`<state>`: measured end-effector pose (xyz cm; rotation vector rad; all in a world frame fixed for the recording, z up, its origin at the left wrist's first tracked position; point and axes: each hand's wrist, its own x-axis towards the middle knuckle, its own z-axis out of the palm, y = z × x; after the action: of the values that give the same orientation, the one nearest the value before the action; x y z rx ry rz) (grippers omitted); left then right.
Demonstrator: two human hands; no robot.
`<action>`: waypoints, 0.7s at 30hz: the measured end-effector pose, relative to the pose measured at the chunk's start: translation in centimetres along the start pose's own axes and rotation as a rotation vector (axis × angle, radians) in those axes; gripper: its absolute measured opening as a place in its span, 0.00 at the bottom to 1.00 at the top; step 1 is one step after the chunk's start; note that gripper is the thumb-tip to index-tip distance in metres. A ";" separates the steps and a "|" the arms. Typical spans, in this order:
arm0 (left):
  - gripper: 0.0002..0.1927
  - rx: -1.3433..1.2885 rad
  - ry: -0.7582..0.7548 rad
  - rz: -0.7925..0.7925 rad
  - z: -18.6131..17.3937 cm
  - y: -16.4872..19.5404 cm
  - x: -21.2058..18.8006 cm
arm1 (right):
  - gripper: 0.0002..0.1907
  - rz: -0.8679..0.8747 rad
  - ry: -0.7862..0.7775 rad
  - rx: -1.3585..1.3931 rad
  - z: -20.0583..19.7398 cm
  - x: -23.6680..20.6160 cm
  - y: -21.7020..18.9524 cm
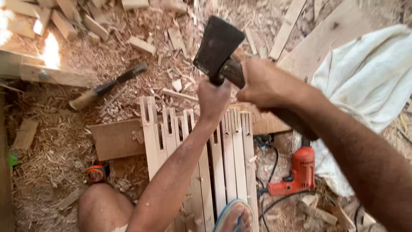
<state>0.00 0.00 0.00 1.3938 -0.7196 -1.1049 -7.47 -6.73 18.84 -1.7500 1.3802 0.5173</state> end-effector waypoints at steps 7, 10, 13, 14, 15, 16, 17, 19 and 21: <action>0.09 0.556 0.189 -0.352 1.2 -7.4 7.3 | 0.13 0.094 0.141 0.505 5.4 -5.2 6.2; 0.11 0.295 0.155 -0.438 1.7 -7.4 6.6 | 0.09 0.066 0.135 0.683 10.0 -7.4 10.4; 0.12 0.144 0.078 -0.243 2.0 -7.4 4.7 | 0.08 0.116 0.085 0.887 15.8 -7.7 13.6; 0.12 0.113 0.068 -0.196 1.9 -7.3 3.6 | 0.07 0.143 0.056 0.963 17.9 -8.5 14.3; 0.13 0.132 0.088 -0.296 1.7 -6.8 3.2 | 0.07 0.191 0.031 0.951 19.8 -9.0 14.8; 0.13 0.147 0.110 -0.374 1.5 -5.7 4.0 | 0.07 0.219 0.018 0.935 21.3 -8.9 14.9; 0.14 0.163 0.130 -0.440 1.5 -3.9 5.1 | 0.07 0.237 0.013 0.923 22.2 -8.4 15.0; 0.10 0.159 0.080 -0.338 1.6 -1.2 4.4 | 0.06 0.204 -0.019 1.038 24.2 -8.0 15.3; 0.08 0.144 0.042 -0.186 1.5 0.8 1.7 | 0.05 0.194 -0.050 1.106 25.7 -8.3 16.6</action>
<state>-0.57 -2.24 0.56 1.6280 -0.6602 -1.1828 -21.26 17.94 4.42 -0.7035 1.3910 -0.1314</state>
